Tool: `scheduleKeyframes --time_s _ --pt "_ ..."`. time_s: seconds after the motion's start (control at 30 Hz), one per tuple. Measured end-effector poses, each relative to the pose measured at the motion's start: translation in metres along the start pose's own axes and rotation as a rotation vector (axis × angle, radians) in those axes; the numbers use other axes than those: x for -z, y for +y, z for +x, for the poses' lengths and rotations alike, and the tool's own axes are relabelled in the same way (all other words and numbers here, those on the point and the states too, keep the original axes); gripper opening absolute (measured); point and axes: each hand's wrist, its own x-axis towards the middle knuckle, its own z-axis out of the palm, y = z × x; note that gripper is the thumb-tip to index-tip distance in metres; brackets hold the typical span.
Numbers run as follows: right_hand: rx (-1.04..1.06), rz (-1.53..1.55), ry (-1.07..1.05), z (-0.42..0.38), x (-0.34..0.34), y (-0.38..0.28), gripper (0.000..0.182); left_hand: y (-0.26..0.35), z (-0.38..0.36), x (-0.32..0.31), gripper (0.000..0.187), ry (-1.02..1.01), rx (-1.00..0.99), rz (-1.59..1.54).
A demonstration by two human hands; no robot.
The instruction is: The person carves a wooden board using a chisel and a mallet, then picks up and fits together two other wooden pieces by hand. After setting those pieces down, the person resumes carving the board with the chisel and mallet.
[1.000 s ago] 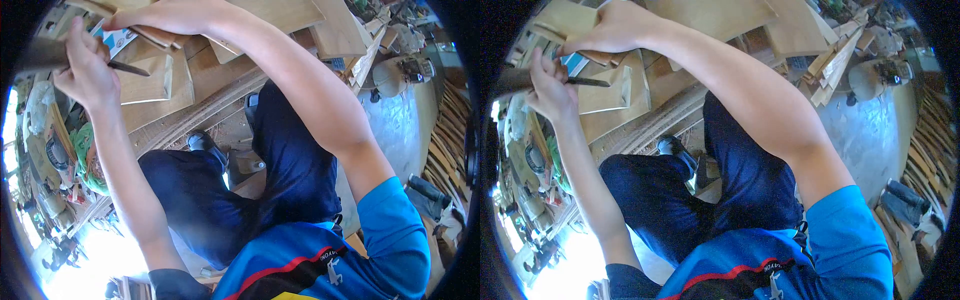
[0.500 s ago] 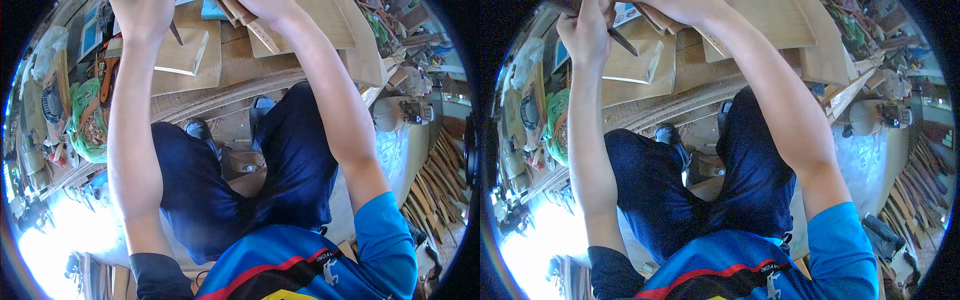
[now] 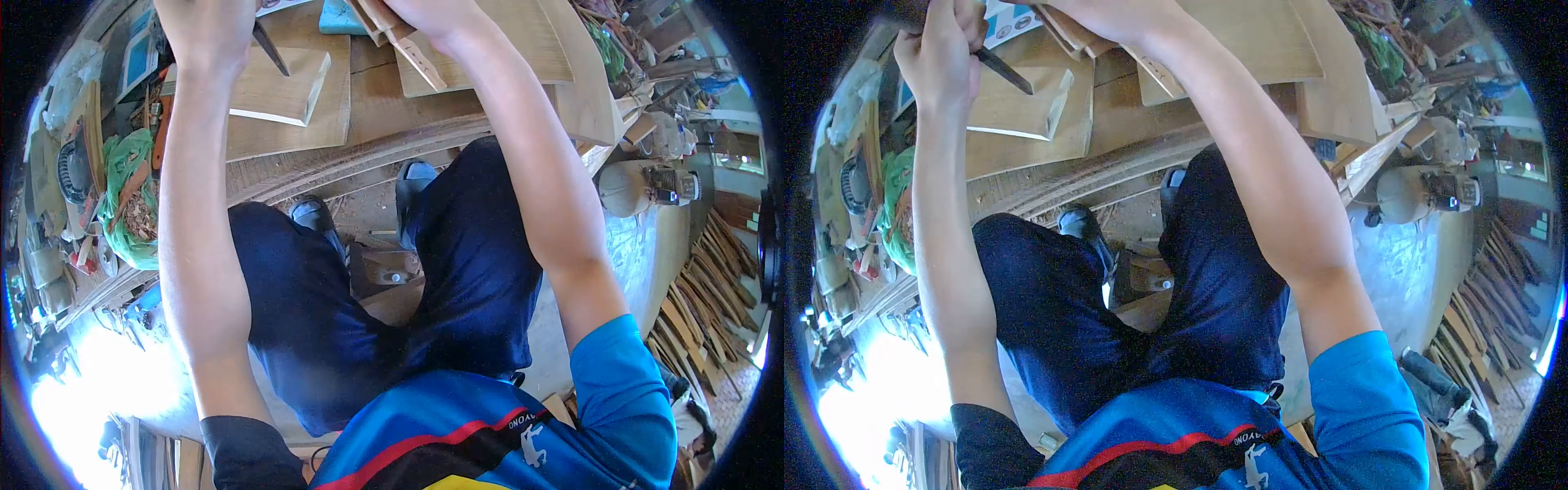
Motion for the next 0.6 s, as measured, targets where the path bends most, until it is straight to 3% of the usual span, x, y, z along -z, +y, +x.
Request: scheduleKeyframes --time_s 0.23,0.3,0.37,0.43,0.53,0.6 --pt "0.102 0.001 -0.002 0.004 0.006 0.011 0.067 0.002 -0.002 -0.001 0.042 0.007 -0.019 -0.039" --pt "0.118 -0.035 0.028 0.003 0.006 0.01 0.068 -0.076 0.046 0.056 0.042 -0.153 0.361 -0.731" --pt "0.118 -0.046 0.027 0.004 0.006 0.011 0.069 -0.076 0.047 0.058 0.043 -0.179 0.374 -0.718" --pt "0.104 -0.031 -0.005 0.008 0.007 0.013 0.069 0.008 0.0 0.003 0.044 -0.067 0.012 -0.001" --pt "0.061 -0.065 0.023 0.001 0.007 0.005 0.07 0.001 -0.004 -0.004 0.044 0.042 -0.032 -0.023" --pt "0.091 -0.048 0.007 -0.003 0.008 0.003 0.069 0.004 -0.001 0.001 0.044 -0.022 0.023 -0.023"
